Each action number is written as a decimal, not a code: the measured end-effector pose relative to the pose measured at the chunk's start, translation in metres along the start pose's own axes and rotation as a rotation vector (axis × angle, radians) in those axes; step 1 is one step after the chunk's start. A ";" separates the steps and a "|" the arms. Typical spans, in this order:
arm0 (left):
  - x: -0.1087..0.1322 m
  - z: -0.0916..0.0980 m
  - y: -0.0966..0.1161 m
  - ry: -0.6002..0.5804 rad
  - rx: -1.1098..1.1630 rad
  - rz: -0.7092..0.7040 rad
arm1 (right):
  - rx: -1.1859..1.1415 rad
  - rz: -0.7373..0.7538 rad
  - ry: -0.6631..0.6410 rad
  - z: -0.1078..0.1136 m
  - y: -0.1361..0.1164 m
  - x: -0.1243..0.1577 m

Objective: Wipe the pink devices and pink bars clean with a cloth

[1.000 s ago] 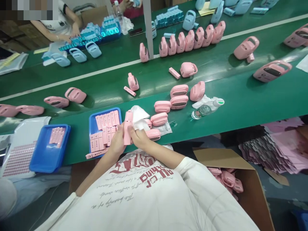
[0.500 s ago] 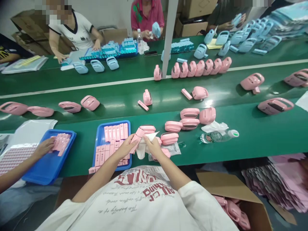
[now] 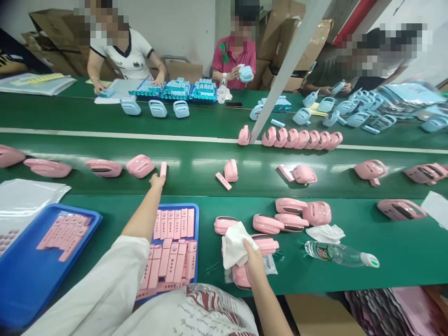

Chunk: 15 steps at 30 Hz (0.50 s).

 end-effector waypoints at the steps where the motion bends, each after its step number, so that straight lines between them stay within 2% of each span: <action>1: -0.007 0.011 0.001 0.111 0.010 -0.007 | -0.009 0.002 0.022 0.000 0.001 0.001; 3: -0.020 0.033 0.001 0.344 -0.009 -0.003 | -0.022 0.008 0.060 -0.001 0.003 0.003; 5: -0.034 0.051 0.002 0.466 -0.061 -0.019 | -0.034 0.015 0.079 -0.004 0.006 0.007; 7: -0.049 0.064 0.003 0.472 -0.118 -0.028 | -0.038 0.020 0.081 -0.007 0.008 0.011; 10: -0.063 0.073 0.001 0.405 -0.176 -0.020 | -0.041 0.035 0.084 -0.008 0.011 0.014; 12: -0.061 0.076 0.000 0.393 -0.191 -0.047 | -0.058 0.032 0.084 -0.006 0.011 0.013; 15: -0.040 0.082 0.004 0.418 -0.170 -0.182 | -0.076 -0.024 0.048 -0.006 0.010 0.010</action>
Point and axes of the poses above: each hand's wrist, its own x-axis away from the middle knuckle, its own z-axis out of the back of the hand, y = z × x, the point moved 3 cm from there along -x, towards the middle knuckle, and after that the axes turned 9 degrees about z, right-handed, at the moved point
